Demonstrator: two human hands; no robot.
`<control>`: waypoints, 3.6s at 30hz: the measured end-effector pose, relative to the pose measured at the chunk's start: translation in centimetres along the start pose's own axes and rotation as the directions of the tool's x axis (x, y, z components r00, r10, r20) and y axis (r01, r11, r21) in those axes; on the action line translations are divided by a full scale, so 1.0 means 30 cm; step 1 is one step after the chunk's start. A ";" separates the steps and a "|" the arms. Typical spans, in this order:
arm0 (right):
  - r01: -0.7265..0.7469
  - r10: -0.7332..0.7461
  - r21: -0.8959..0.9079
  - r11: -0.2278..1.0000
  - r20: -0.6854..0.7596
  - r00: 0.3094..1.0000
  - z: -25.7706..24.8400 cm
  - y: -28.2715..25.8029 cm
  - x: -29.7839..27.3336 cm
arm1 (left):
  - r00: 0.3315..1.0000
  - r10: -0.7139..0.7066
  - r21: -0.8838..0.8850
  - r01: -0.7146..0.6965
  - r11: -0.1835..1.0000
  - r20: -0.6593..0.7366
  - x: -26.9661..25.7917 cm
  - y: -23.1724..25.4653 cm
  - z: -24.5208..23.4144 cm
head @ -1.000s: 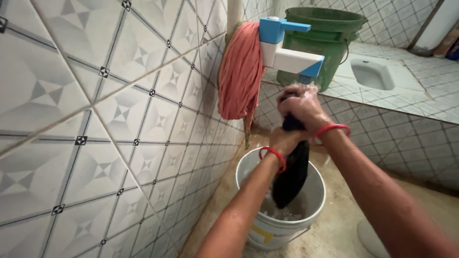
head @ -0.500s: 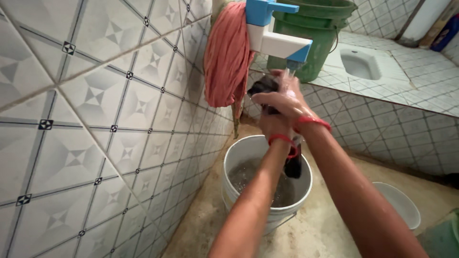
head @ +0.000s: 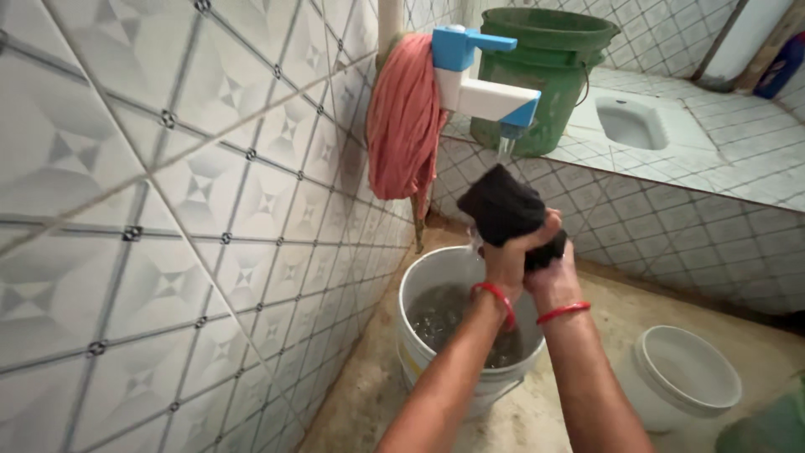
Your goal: The person cleans a floor by hand with a cloth, then washes a piece of black clothing in a bucket of water under a tap, using several different buckets to rinse and transfer water.
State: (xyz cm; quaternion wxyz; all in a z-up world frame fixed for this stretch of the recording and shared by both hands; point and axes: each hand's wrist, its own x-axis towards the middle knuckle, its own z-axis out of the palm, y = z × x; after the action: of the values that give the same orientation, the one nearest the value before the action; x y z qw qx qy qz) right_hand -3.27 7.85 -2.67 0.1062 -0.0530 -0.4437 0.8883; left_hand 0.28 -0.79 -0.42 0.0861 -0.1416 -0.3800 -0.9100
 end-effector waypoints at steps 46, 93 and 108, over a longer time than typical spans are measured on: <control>-0.236 0.191 0.274 0.932 0.180 0.965 0.059 0.088 0.079 | 0.946 0.245 0.326 -0.305 0.895 0.212 -0.001 -0.011 -0.215; -0.587 -0.792 -0.710 -0.389 -0.067 0.607 -1.372 -0.473 -0.880 | 0.651 -0.591 0.875 -0.293 0.384 0.477 -0.702 -0.725 0.689; 0.744 -0.477 -0.612 -0.267 0.755 0.450 0.080 0.079 -0.473 | 0.800 0.449 0.870 -0.484 0.092 0.397 -0.004 0.387 -0.106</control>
State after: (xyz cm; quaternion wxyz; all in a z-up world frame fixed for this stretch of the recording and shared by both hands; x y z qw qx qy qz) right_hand 9.74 1.26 -3.13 0.4377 0.2288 -0.8438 0.2102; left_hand 2.85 -11.14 5.16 0.4294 -0.1866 -0.7790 -0.4170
